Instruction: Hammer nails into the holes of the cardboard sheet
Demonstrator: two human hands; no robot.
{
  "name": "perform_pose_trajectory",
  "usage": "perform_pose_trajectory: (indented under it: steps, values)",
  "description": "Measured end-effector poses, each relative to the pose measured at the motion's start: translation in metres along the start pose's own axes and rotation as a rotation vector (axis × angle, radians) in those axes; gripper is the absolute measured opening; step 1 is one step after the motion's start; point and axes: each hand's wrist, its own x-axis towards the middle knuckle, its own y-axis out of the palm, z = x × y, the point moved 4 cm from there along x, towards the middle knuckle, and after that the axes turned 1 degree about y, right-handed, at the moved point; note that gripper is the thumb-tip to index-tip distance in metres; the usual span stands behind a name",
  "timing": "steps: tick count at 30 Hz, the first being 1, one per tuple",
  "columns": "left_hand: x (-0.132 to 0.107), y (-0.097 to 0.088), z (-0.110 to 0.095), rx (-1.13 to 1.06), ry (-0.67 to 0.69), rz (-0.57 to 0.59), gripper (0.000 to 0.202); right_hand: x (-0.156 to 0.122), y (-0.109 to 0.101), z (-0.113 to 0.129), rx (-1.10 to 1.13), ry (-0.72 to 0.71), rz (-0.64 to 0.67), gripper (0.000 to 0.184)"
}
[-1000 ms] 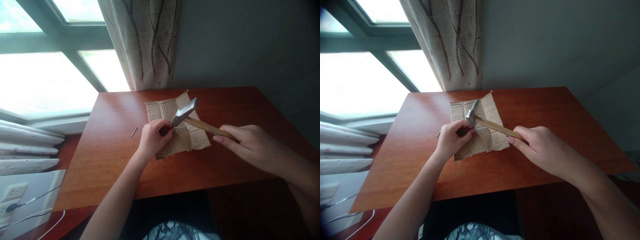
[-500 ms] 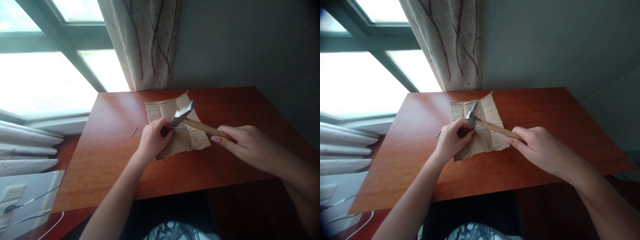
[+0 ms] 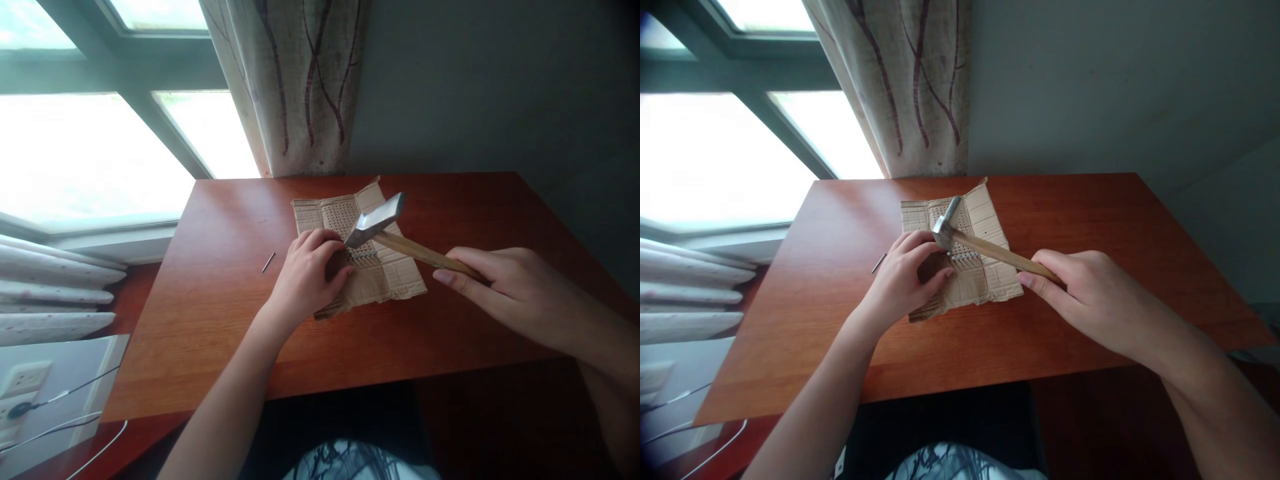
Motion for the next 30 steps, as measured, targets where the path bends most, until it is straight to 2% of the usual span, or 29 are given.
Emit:
perform_pose_trajectory:
  steps: [7, 30]
  values:
    - [0.001, 0.001, 0.001, 0.006, -0.022, 0.029, 0.012, 0.004, 0.009, 0.002, 0.009, -0.026, 0.083, 0.041]
    - [0.001, 0.000, 0.003, -0.055, -0.037, 0.011, 0.013, 0.002, 0.017, 0.000, 0.027, -0.047, 0.092, 0.037]
